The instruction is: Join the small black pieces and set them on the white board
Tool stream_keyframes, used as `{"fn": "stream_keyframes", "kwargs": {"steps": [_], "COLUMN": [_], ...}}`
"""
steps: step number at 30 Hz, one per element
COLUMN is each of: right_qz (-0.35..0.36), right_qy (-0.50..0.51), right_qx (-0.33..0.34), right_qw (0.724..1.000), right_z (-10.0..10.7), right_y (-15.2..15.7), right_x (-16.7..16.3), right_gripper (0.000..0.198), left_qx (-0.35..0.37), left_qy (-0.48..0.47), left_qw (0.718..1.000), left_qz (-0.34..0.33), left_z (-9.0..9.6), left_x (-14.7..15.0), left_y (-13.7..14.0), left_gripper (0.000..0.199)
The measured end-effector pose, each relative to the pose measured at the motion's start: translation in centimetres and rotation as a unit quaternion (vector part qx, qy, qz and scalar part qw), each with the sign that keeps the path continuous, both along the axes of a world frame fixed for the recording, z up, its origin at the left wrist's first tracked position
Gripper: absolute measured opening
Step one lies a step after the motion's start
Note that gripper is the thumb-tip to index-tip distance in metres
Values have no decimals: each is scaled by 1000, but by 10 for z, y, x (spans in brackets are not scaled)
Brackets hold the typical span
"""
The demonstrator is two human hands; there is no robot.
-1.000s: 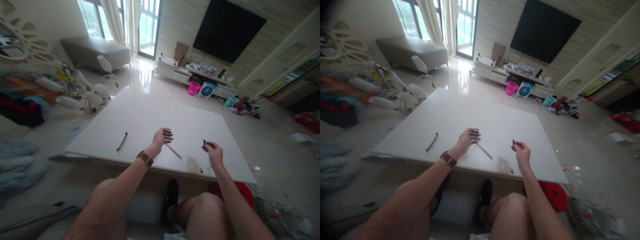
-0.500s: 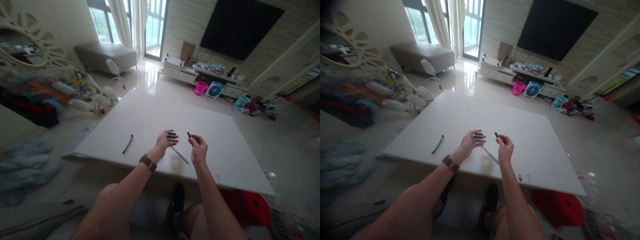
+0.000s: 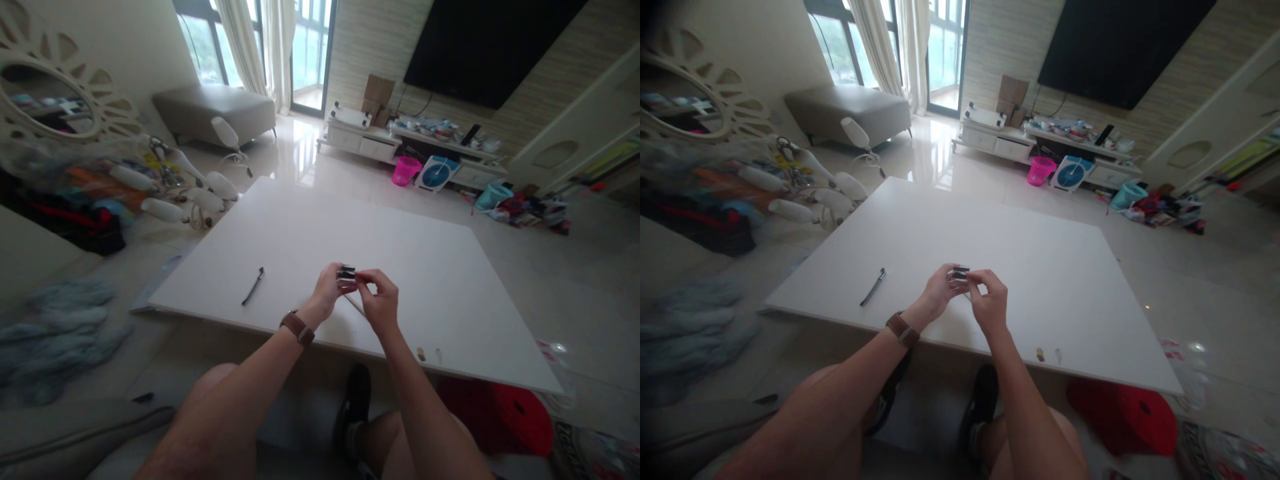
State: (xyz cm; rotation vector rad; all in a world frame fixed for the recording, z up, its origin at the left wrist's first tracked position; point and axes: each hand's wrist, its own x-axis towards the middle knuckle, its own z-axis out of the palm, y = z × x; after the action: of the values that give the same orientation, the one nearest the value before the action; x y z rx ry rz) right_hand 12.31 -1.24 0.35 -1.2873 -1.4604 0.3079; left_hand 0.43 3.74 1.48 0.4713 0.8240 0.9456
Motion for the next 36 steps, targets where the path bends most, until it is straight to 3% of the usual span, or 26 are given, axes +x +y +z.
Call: {"fn": "stream_keyframes", "kwargs": {"steps": [5,13,25,36], "right_qz": [38,42,1,-9], "right_qy": [-110,-161,-116,-75], "right_qx": [19,-13,-20,-34], "right_qw": [993,986,993,997], "right_z": [2,-3,-6,-3], "right_y": [-10,-7,-3,-6], "right_x": [4,7,4,0], "right_gripper": [20,23,20,21], "left_qx": [-3,5,22,51], "left_qy": [0,-1,10,4], "left_qw": [1000,1000,1000,998], "left_qz": [4,6,1,-32], "left_z": [-3,-4,-3,-6], "left_x": [0,1,-3,-5], "left_y": [-3,-3,-3,-6], "left_gripper": [13,16,14,29]}}
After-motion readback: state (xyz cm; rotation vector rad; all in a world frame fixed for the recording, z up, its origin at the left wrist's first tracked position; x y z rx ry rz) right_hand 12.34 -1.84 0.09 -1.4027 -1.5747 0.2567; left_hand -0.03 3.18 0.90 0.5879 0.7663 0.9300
